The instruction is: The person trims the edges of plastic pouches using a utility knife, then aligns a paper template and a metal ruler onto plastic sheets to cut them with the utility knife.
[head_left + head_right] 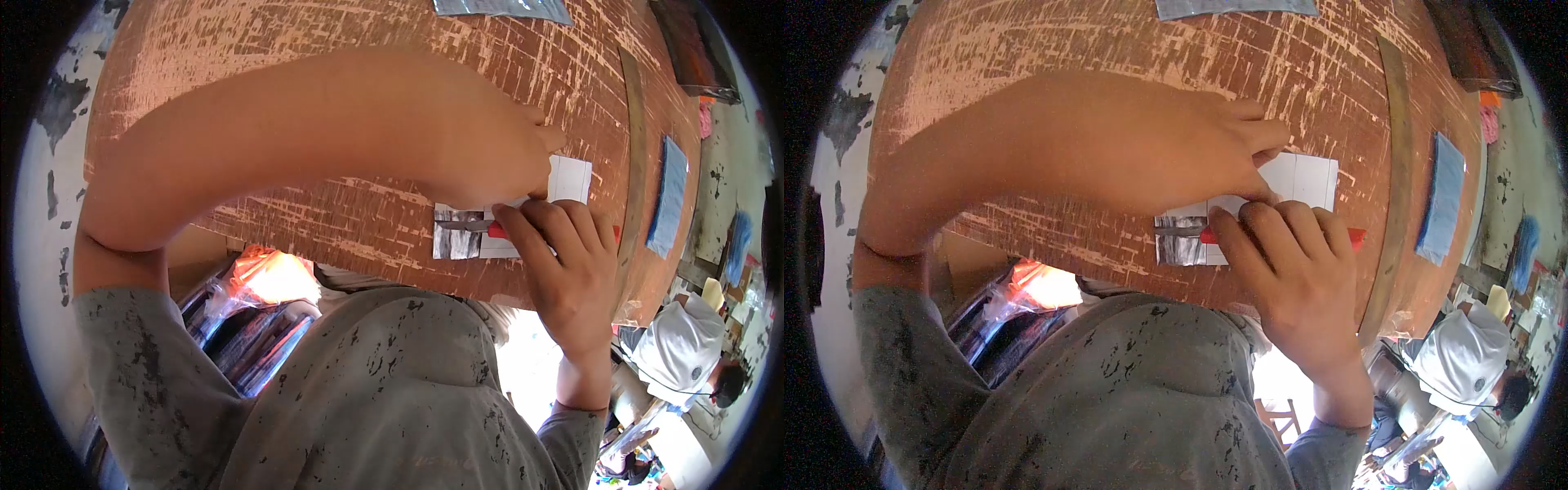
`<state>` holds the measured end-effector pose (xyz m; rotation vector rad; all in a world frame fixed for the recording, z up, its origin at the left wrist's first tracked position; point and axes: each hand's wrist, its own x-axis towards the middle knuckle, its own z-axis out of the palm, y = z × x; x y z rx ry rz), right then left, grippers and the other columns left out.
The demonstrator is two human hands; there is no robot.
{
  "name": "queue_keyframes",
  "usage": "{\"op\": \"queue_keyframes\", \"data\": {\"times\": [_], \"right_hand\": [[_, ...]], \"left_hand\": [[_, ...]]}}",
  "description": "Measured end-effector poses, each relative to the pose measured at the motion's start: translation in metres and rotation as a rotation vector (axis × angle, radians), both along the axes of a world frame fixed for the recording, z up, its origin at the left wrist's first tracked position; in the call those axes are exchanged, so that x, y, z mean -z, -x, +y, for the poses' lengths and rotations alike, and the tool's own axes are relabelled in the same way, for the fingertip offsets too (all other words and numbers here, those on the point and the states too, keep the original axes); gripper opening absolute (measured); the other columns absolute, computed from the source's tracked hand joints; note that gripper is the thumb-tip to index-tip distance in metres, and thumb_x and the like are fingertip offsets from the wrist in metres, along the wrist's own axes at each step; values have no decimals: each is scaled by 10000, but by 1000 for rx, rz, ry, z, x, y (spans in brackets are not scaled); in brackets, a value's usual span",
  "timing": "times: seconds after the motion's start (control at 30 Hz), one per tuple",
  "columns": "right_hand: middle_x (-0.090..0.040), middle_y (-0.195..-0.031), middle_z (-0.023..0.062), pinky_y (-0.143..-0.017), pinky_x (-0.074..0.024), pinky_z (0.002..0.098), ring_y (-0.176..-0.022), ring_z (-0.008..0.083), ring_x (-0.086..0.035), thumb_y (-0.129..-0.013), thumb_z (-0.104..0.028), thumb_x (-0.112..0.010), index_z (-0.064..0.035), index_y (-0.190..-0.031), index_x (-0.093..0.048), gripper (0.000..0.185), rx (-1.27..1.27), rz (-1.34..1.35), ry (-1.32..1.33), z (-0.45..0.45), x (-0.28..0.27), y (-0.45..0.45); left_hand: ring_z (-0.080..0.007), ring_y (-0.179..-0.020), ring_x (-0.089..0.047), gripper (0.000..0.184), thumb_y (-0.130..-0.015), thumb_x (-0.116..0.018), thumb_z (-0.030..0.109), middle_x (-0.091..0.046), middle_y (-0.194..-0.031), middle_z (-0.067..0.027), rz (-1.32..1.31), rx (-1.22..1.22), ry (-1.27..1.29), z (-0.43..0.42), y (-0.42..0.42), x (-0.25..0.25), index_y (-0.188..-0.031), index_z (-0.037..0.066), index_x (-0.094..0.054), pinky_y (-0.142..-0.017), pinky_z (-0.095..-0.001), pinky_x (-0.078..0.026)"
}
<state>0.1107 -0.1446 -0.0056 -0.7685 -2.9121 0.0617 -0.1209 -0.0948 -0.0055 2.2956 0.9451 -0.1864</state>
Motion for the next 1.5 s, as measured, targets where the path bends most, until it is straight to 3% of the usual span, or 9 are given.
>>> {"op": "queue_keyframes", "data": {"times": [0.43, 0.7, 0.73, 0.8, 1.5], "right_hand": [[-644, -1060, 48, -838, -460, 389, -975, 232, -638, -854, -161, -638, -79, -1210, -733, 377, 23, -5, 45, 8, 6, 1], [-647, -1062, 57, -837, -460, 404, -978, 241, -639, -856, -162, -631, -74, -1226, -733, 394, 34, -8, 92, 8, 7, 1], [-647, -1062, 57, -837, -460, 404, -978, 241, -639, -856, -162, -631, -74, -1226, -733, 394, 34, -8, 93, 9, 7, 1], [-647, -1062, 58, -837, -461, 406, -976, 244, -638, -857, -161, -631, -72, -1225, -734, 393, 27, -3, 98, 9, 8, 1], [-647, -1055, 57, -826, -451, 399, -961, 238, -634, -847, -145, -639, -63, -1224, -730, 396, 25, 9, 129, 11, 9, 0]], "left_hand": [[-380, -1020, -742, 264, -990, -581, 141, -724, -1126, -172, -292, 112, -280, 2, 19, 25, -1198, 13, -679, -831, -478, -611], [-380, -992, -758, 268, -1014, -572, 180, -754, -1086, -175, -331, 126, -281, 3, 16, 21, -1147, -24, -684, -819, -479, -617], [-335, -1116, -693, 284, -997, -593, 171, -685, -1165, -147, -282, 118, -226, 2, 15, 19, -1199, -3, -690, -936, -438, -581], [-289, -1239, -627, 317, -981, -614, 163, -615, -1245, -119, -234, 111, -168, 3, 15, 18, -1251, 19, -695, -1052, -396, -544], [-287, -1235, -634, 281, -954, -647, 135, -628, -1239, -119, -283, 108, -191, 3, 14, 23, -1201, 11, -694, -1055, -395, -541]]}}
